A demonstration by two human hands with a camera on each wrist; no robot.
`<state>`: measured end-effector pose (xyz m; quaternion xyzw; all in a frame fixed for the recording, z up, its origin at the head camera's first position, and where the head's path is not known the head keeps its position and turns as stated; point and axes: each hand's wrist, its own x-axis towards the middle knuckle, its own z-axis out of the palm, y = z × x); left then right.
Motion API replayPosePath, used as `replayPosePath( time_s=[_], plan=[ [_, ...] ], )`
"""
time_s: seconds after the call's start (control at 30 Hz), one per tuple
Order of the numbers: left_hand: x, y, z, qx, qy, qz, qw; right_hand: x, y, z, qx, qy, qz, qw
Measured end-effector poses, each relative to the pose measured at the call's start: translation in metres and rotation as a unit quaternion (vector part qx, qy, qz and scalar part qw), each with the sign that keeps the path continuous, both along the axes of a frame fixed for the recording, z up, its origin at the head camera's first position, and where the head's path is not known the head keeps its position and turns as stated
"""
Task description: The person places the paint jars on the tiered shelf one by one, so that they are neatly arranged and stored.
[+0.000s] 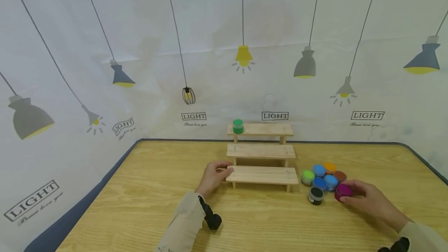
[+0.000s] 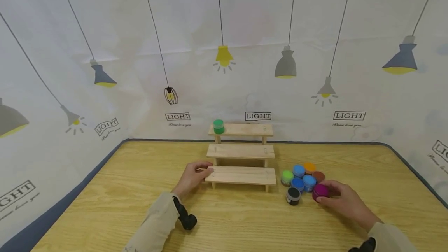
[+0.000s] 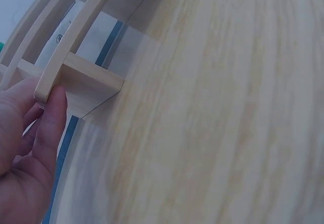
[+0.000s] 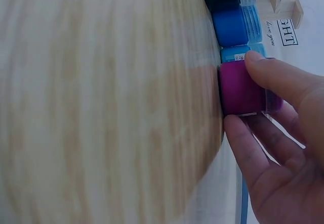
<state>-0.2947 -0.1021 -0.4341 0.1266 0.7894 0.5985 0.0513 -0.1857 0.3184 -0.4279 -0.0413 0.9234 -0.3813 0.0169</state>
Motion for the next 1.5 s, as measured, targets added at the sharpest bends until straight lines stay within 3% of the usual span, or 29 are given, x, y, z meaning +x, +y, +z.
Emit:
replayPosePath(
  time_s=[0.2,0.43,0.7,0.8,1.1,1.33,1.5],
  plan=[
    [0.0,0.0,0.0,0.002,-0.003,0.001,1.0,0.004,0.003,0.002,0.019,0.024,-0.012,0.999],
    [-0.001,0.0,-0.002,0.003,0.0,-0.002,1.0,0.008,0.007,0.01,-0.006,0.036,-0.007,0.999],
    [-0.001,0.0,-0.001,0.006,0.003,-0.002,1.0,0.007,0.003,0.027,0.016,0.058,-0.004,0.998],
    [-0.001,0.0,-0.001,0.007,0.003,0.0,1.0,0.007,-0.002,0.034,0.001,0.056,-0.002,0.998],
    [-0.001,0.0,-0.002,0.006,0.0,0.003,1.0,0.006,-0.029,0.055,-0.035,0.07,0.033,0.996],
    [-0.001,0.0,-0.004,0.009,-0.002,0.0,1.0,0.001,-0.057,0.074,-0.078,0.079,0.084,0.99],
    [-0.001,0.001,-0.002,0.007,-0.003,0.003,1.0,-0.011,-0.074,0.081,-0.06,0.111,0.113,0.986]
  ],
)
